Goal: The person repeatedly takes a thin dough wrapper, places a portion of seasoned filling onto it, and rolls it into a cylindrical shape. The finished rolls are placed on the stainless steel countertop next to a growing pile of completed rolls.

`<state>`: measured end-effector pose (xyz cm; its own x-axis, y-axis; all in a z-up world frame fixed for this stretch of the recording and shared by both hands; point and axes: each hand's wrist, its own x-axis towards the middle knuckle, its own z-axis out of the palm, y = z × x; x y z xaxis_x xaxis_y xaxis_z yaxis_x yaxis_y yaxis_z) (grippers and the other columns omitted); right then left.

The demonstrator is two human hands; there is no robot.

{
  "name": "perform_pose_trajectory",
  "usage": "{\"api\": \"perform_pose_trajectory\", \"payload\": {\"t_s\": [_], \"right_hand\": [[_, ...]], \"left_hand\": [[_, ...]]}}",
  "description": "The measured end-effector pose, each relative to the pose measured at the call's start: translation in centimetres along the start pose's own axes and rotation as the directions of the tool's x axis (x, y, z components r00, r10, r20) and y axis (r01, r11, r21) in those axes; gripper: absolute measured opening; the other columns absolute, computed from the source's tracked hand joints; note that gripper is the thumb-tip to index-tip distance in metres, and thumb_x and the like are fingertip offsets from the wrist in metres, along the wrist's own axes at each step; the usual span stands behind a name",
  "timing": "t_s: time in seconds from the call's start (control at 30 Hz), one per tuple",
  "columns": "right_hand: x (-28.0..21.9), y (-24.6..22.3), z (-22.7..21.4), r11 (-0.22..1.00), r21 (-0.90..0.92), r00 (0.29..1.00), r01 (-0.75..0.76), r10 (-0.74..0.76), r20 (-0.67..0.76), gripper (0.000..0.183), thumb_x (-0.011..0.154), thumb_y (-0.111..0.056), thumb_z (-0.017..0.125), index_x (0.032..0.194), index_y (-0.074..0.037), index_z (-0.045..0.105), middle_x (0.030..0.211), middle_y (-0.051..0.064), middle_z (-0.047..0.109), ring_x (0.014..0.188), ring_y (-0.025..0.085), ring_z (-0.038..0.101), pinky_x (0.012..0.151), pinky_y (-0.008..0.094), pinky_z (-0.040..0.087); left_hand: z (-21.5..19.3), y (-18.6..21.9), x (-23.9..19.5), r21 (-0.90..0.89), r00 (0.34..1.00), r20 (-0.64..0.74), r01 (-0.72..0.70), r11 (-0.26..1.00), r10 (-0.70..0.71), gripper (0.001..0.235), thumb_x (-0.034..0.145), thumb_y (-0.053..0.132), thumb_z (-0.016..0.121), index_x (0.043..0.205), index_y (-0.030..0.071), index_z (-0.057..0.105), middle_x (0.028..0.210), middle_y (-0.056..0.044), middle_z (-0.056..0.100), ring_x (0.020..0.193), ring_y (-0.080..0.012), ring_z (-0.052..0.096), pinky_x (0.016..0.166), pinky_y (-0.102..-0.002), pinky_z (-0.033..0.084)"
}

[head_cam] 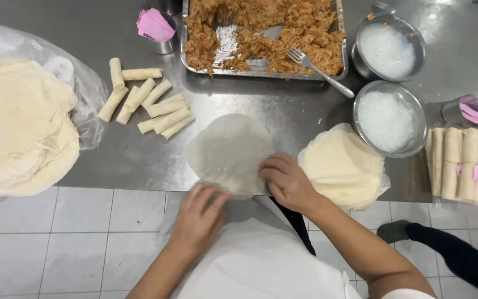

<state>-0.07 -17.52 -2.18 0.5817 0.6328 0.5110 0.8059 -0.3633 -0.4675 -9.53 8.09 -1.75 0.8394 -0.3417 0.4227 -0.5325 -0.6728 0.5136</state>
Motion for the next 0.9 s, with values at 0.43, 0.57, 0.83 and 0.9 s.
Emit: {"api": "perform_pose_trajectory", "payload": {"t_s": [0.43, 0.57, 0.83, 0.9], "right_hand": [[4.9, 18.6, -8.3, 0.196, -0.936, 0.934, -0.293, 0.268, -0.236, 0.034, 0.082, -0.041, 0.076, 0.107, -0.018, 0.07, 0.076, 0.003, 0.065, 0.074, 0.026, 0.065, 0.063, 0.039, 0.048], [7.5, 18.0, -8.7, 0.309, -0.903, 0.945, -0.298, 0.226, -0.235, 0.013, 0.079, -0.021, 0.075, 0.093, -0.019, 0.075, 0.079, 0.0, 0.062, 0.068, 0.022, 0.065, 0.058, 0.032, 0.051], [13.6, 19.6, -4.3, 0.475, -0.868, 0.989, -0.148, 0.082, -0.124, 0.004, 0.079, -0.015, 0.075, 0.083, -0.016, 0.075, 0.076, 0.003, 0.059, 0.066, 0.023, 0.064, 0.055, 0.033, 0.051], [14.9, 17.9, -3.3, 0.612, -0.744, 0.94, -0.268, 0.335, -0.064, 0.017, 0.087, -0.005, 0.065, 0.096, -0.012, 0.077, 0.081, 0.006, 0.062, 0.069, 0.024, 0.064, 0.057, 0.032, 0.053]], "left_hand": [[4.0, -4.7, 6.1, 0.21, 0.996, -0.077, -0.023, 0.977, 0.04, 0.031, 0.099, 0.034, 0.053, 0.12, 0.014, 0.066, 0.104, -0.007, 0.069, 0.105, -0.0265, 0.065, 0.093, -0.041, 0.05], [2.8, -3.4, 7.9, 0.294, 0.974, 0.174, 0.088, 0.952, -0.144, 0.044, 0.097, 0.037, 0.048, 0.135, 0.015, 0.054, 0.135, -0.011, 0.051, 0.132, -0.0323, 0.04, 0.108, -0.045, 0.03], [1.9, 1.8, 7.4, 0.243, 0.756, 0.64, -0.032, 0.969, -0.136, 0.076, 0.094, 0.053, 0.049, 0.156, 0.016, 0.025, 0.163, -0.019, 0.018, 0.15, -0.0401, 0.013, 0.118, -0.06, 0.001], [2.8, 1.2, 6.9, 0.32, 0.73, 0.666, -0.094, 0.943, -0.153, 0.087, 0.087, 0.012, 0.068, 0.158, 0.023, 0.019, 0.164, -0.017, 0.016, 0.149, -0.0397, 0.013, 0.119, -0.059, 0.005]]}}
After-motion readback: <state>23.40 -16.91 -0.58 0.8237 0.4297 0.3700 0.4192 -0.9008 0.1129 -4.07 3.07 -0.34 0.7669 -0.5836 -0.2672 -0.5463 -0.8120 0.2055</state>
